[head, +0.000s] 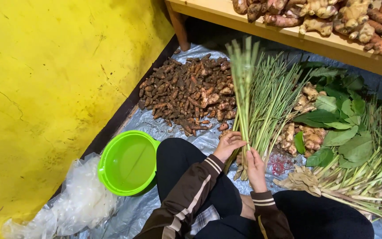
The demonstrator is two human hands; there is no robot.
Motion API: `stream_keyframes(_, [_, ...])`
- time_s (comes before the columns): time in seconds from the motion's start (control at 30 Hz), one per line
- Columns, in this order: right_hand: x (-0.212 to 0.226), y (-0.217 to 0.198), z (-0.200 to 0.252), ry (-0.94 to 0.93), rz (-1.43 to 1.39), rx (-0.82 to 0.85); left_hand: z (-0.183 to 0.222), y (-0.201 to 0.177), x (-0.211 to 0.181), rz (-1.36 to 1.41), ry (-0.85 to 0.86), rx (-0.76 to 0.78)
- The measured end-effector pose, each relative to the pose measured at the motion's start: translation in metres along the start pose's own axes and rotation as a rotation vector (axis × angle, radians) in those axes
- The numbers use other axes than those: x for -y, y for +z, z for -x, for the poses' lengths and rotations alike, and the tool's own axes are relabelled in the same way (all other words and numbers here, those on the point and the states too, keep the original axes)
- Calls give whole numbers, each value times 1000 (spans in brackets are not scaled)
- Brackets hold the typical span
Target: Sorting and arranging lemongrass stalks while sitting on the floor next to piles of ginger and leaves.
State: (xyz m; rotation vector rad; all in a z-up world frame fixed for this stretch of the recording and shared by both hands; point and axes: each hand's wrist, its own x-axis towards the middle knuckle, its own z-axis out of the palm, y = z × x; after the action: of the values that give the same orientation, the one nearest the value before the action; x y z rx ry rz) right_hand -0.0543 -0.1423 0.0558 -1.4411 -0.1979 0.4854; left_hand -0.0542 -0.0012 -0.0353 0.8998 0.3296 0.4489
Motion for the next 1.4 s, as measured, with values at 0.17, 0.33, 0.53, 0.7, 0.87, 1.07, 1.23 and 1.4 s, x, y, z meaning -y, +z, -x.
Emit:
stream_keyframes(0.17, [-25, -8, -14, 181, -306, -23, 7, 9, -19, 19, -13, 70])
stream_keyframes(0.33, [-27, -24, -20, 253, -497, 40, 15, 26, -32, 44, -65, 152])
stream_keyframes(0.53, [-27, -28, -19, 321, -478, 139, 9, 16, -23, -48, -58, 94])
stream_keyframes(0.7, [-60, -34, -25, 266, -470, 190, 7, 13, -21, -131, -33, 110])
stream_keyframes(0.87, [-35, -35, -16, 13, 54, 41, 19, 39, -41, -158, -47, 114])
stream_keyframes(1.07, [-36, -34, -17, 179, -163, 97, 24, 45, -62, -86, -20, 91])
stream_keyframes(1.23, [-41, -47, -18, 340, -430, 219, 28, 54, -76, -7, -44, 131])
stream_keyframes(1.4, [-45, -51, -18, 282, -524, 283, 28, 57, -77, -113, -27, 229])
